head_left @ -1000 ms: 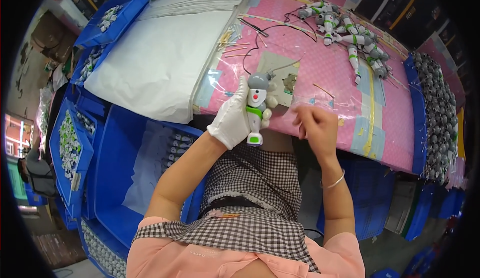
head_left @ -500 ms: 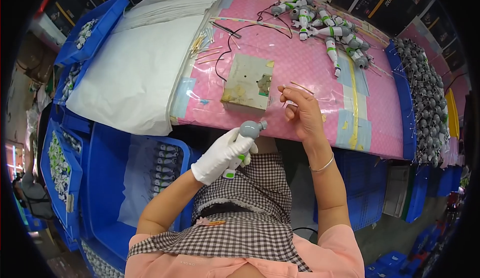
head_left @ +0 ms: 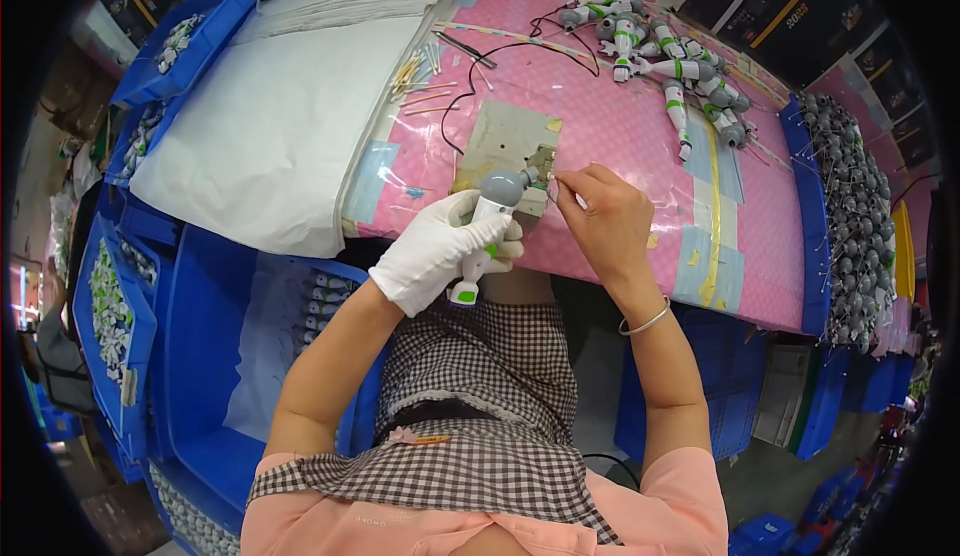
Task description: Assembling plastic toy figures and placing them into a blue storage bin.
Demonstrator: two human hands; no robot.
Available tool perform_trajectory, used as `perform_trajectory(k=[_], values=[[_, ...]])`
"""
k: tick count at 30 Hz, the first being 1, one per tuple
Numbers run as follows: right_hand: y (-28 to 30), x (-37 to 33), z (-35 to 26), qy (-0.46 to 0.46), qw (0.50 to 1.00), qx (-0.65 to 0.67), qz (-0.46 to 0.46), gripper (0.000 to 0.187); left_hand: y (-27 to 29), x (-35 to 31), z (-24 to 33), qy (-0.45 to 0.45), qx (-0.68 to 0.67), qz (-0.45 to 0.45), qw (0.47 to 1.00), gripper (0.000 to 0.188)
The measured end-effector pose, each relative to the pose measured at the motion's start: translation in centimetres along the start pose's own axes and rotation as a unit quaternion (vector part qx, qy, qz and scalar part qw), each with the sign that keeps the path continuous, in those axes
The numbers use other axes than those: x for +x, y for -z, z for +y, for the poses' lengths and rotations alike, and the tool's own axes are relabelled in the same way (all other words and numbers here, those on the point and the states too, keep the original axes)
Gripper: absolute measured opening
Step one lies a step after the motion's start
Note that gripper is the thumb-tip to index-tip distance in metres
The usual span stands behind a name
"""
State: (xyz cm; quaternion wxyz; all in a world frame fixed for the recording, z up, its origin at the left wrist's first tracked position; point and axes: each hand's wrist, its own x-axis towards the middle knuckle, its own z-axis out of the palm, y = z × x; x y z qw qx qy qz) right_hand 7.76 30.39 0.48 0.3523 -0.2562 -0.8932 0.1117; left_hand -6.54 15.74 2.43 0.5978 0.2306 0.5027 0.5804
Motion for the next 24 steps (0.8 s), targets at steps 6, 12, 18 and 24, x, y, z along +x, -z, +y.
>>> perform_trajectory(k=[6, 12, 18, 24], values=[[-0.4, -0.2, 0.0, 0.045, 0.998, -0.03, 0.026, 0.008, -0.8, 0.8, 0.2, 0.004, 0.058, 0.026, 0.998, 0.034], [-1.0, -0.4, 0.1, 0.043, 0.997, -0.052, 0.042, 0.008, -1.2, 1.3, 0.3, -0.015, 0.066, 0.047, 0.997, 0.032], [-1.5, -0.8, 0.6, 0.126, 0.977, -0.139, 0.097, 0.01, -1.3, 1.3, 0.5, -0.014, 0.061, 0.048, 0.997, 0.033], [-1.6, -0.7, 0.7, 0.134, 0.975, -0.147, 0.098, 0.01, -1.3, 1.3, 0.3, -0.014, 0.069, 0.054, 0.996, 0.033]])
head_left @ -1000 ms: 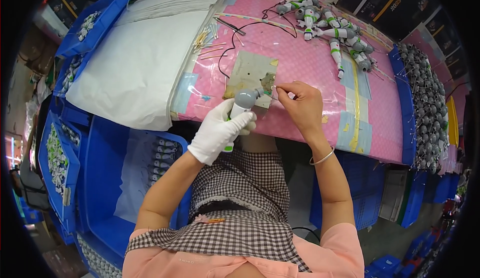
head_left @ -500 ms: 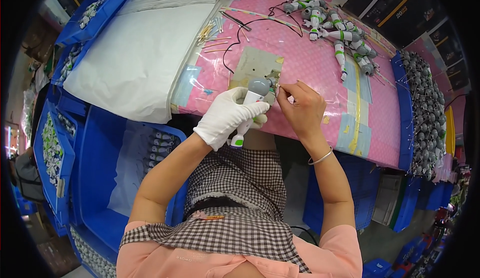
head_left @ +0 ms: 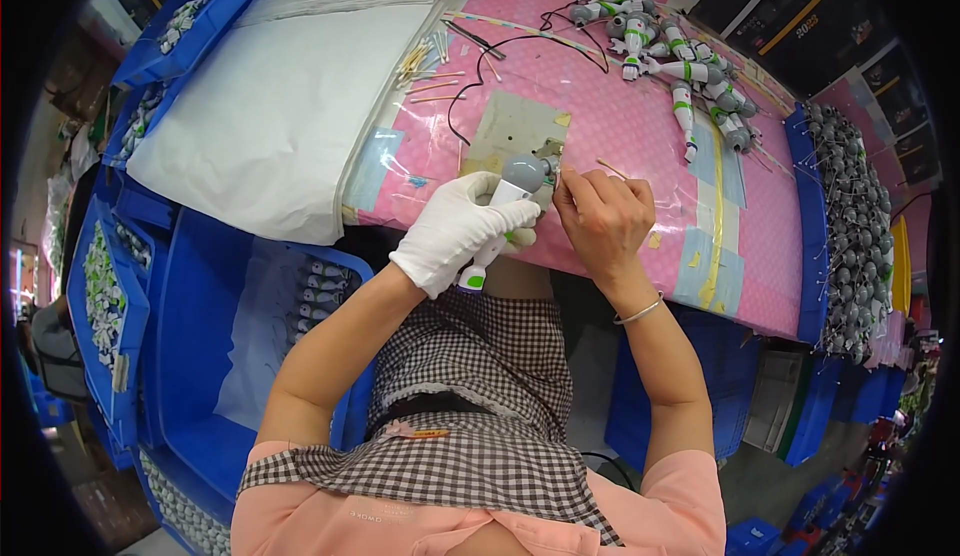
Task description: Assembling plastic toy figures and placing them into a blue storage bin.
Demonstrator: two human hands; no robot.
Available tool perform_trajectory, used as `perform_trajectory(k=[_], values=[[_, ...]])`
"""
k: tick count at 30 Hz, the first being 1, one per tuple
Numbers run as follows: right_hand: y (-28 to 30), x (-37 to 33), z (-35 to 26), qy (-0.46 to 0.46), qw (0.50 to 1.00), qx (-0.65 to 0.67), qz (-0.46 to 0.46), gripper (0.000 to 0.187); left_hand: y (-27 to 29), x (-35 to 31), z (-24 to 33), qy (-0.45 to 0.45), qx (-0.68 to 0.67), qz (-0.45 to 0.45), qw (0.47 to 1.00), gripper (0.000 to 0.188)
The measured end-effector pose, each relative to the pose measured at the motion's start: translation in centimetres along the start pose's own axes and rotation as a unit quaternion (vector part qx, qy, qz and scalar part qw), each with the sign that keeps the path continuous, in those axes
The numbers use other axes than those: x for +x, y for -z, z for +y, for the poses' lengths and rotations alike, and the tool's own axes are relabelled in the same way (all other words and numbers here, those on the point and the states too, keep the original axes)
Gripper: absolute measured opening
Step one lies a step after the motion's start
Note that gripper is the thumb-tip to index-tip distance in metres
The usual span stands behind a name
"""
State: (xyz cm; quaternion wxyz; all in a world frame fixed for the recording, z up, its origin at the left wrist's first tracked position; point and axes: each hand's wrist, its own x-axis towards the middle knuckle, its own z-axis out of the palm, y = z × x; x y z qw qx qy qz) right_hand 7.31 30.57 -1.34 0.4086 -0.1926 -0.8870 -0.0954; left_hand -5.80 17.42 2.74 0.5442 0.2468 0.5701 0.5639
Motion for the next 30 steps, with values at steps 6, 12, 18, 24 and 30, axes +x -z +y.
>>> perform_trajectory(k=[6, 12, 18, 24, 30], values=[[0.0, 0.2, -0.2, -0.01, 1.0, 0.02, -0.016, 0.009, 0.0, -0.1, 0.1, -0.002, -0.041, -0.008, 0.999, 0.035], [0.1, 0.3, -0.1, -0.017, 0.997, 0.06, -0.043, 0.008, 0.5, 0.1, -0.4, -0.004, -0.082, -0.028, 0.996, 0.033], [1.5, 1.4, 2.6, -0.214, 0.941, 0.243, -0.099, 0.011, 0.8, 0.4, -0.5, -0.003, -0.055, -0.029, 0.998, 0.033], [0.6, -0.2, 8.7, -0.353, 0.881, 0.256, -0.181, 0.02, 1.8, -1.7, -0.4, 0.005, -0.182, -0.001, 0.983, 0.03], [1.7, -1.1, 4.8, -0.382, 0.866, 0.317, 0.064, 0.009, 0.3, -2.5, -0.8, -0.058, -0.05, 0.027, 0.997, 0.059]])
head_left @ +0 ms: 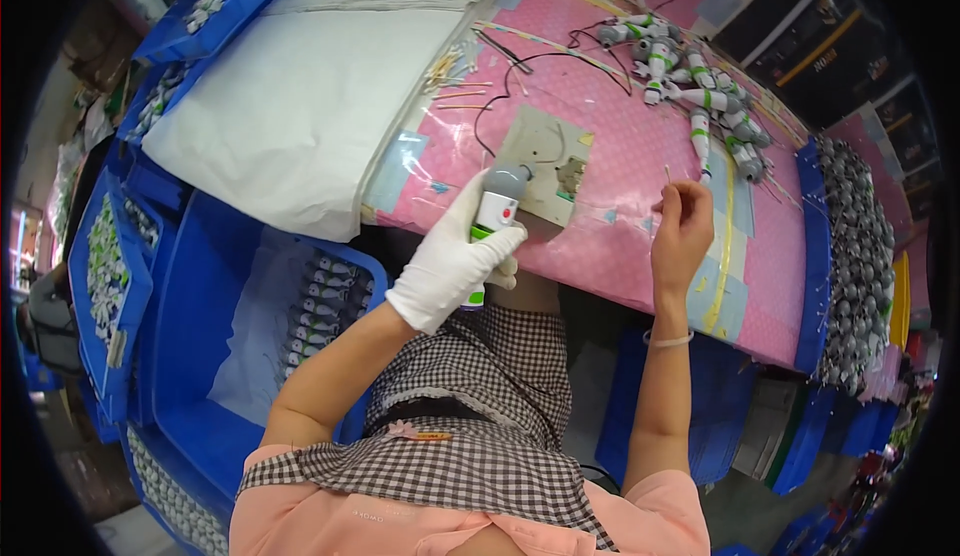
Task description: Assembling plastic toy figures and placing them into a blue storage bin.
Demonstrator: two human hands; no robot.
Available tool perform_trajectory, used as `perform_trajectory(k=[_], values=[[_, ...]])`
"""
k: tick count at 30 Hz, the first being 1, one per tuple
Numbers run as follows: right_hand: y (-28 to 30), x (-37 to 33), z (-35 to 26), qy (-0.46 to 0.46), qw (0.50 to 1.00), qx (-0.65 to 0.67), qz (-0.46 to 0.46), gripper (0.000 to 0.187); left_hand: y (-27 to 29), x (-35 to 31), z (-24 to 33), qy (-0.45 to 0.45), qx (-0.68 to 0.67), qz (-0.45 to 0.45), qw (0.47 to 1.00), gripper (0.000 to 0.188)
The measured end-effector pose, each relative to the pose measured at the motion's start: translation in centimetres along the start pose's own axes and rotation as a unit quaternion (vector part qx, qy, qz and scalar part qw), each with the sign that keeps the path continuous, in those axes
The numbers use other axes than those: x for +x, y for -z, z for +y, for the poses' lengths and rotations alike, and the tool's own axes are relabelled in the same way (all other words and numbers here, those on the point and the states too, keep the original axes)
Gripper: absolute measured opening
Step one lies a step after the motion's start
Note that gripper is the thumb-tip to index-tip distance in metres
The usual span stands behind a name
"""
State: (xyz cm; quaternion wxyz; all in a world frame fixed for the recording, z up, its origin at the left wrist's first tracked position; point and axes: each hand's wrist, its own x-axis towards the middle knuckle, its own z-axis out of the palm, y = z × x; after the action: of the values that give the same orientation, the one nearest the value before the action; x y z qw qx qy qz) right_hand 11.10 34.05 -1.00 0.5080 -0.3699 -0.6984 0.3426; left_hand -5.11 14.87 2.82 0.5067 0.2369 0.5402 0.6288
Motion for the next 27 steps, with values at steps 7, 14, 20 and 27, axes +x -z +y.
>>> perform_trajectory(k=[7, 14, 20, 27], values=[[-5.7, -6.5, -7.0, 0.223, 0.966, 0.031, -0.128, 0.016, -0.3, 0.8, -2.2, -0.124, 0.232, 0.072, 0.962, 0.066], [-7.4, -6.9, -6.4, 0.264, 0.96, -0.025, -0.096, 0.019, -0.6, 1.3, -3.5, -0.201, 0.281, 0.097, 0.933, 0.067], [-7.7, -7.3, -6.5, 0.267, 0.96, -0.04, -0.076, 0.02, -0.5, 1.5, -4.1, -0.205, 0.279, 0.1, 0.933, 0.068], [-7.7, -7.3, -6.4, 0.27, 0.959, -0.048, -0.075, 0.018, -0.6, 1.5, -4.2, -0.175, 0.225, 0.093, 0.954, 0.07]])
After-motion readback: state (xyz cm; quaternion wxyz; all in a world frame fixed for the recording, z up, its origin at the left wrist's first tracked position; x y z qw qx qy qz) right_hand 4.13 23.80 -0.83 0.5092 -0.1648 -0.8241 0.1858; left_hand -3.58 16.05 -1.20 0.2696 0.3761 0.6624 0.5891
